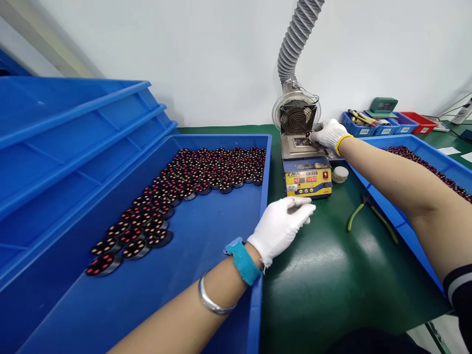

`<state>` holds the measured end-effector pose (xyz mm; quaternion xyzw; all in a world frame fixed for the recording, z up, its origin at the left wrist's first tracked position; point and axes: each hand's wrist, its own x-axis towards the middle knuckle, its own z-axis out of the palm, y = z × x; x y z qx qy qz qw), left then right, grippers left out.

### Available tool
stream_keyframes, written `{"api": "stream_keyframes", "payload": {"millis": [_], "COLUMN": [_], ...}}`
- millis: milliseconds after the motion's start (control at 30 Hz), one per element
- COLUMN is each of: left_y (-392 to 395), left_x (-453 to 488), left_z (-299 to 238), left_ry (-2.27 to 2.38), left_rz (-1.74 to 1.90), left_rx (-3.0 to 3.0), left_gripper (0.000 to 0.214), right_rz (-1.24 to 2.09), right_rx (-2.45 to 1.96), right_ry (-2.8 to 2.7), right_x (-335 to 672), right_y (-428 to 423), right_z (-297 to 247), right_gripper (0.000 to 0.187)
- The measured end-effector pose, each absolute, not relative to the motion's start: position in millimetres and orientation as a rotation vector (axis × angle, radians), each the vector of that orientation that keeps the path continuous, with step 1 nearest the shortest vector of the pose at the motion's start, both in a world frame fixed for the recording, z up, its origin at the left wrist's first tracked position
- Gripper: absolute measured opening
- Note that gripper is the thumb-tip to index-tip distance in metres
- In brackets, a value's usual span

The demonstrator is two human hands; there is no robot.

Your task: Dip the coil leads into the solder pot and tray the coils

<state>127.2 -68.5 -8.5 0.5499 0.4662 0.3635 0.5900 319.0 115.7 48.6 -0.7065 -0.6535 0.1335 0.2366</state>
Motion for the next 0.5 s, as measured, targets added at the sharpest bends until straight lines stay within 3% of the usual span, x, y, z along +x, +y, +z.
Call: {"api": "stream_keyframes", "payload": {"millis": [500], "left_y": [-68.8], "left_x": [126.2], "left_z": [-9.9], "left_ry": [1.078], "left_rz": [0.850], "left_rx": [1.310], "left_gripper": [0.033], "right_rz": [0.420], "right_rx": [-1.949], "right_ry": [-1.675], "right_x": [316.4], "right_y": [110.0], "right_z": [52.4], "right_gripper": [0.014]}}
